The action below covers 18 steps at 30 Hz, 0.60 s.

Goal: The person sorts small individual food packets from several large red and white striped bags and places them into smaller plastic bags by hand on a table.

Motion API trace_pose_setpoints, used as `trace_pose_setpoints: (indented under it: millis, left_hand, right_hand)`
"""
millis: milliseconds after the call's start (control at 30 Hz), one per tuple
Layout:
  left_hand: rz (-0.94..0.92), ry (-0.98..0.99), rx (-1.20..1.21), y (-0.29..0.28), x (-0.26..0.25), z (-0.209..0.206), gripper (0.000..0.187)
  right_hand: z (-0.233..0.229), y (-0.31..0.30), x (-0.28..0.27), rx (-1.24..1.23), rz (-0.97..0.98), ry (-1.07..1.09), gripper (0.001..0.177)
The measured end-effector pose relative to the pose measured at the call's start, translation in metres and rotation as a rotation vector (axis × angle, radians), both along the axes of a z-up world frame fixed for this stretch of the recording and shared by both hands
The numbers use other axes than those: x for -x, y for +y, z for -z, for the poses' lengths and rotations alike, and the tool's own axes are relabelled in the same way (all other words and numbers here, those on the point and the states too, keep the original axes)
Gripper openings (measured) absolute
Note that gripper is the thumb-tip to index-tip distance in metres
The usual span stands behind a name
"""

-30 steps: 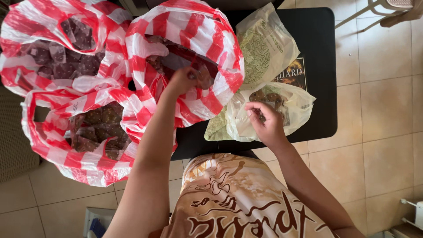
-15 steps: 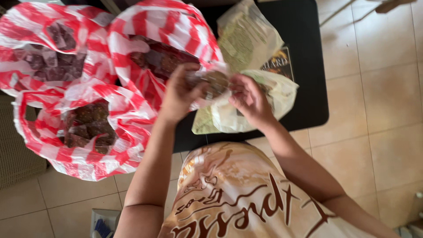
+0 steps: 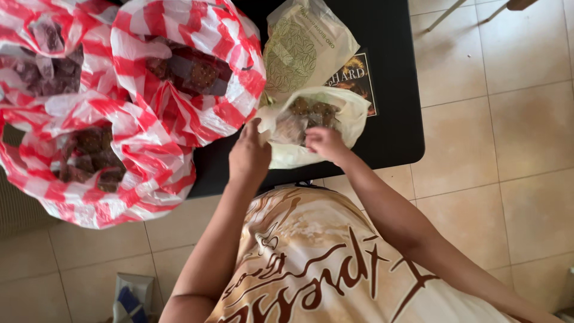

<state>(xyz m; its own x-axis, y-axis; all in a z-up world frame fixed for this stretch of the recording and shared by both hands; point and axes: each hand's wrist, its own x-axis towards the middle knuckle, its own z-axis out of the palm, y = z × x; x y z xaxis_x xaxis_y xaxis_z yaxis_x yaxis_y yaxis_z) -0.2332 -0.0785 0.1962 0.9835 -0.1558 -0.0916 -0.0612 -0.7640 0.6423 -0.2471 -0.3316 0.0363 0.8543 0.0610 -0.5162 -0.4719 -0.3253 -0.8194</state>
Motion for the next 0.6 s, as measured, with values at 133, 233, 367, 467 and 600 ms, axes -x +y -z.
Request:
trace_pose_setpoints:
  millis: [133, 233, 367, 467, 600]
  left_hand:
    - [-0.049, 0.003, 0.356, 0.009, 0.015, 0.009, 0.052]
    - [-0.111, -0.032, 0.415, -0.001, 0.019, 0.011, 0.050]
    - [-0.058, -0.382, 0.306, 0.004, 0.033, -0.006, 0.053]
    - [-0.144, -0.232, 0.367, 0.026, 0.043, -0.017, 0.046]
    - [-0.373, -0.245, 0.363, 0.086, 0.043, -0.007, 0.025]
  right_hand:
    - [0.023, -0.001, 0.000, 0.010, -0.146, -0.159, 0.045]
    - [0.026, -0.006, -0.002, 0.014, -0.311, -0.300, 0.043]
    - [-0.017, 0.016, -0.009, -0.176, -0.110, -0.413, 0.027]
    - [-0.086, 0.032, 0.000, -0.030, -0.040, -0.742, 0.017]
    - [-0.151, 0.077, 0.013, -0.143, -0.061, -0.869, 0.013]
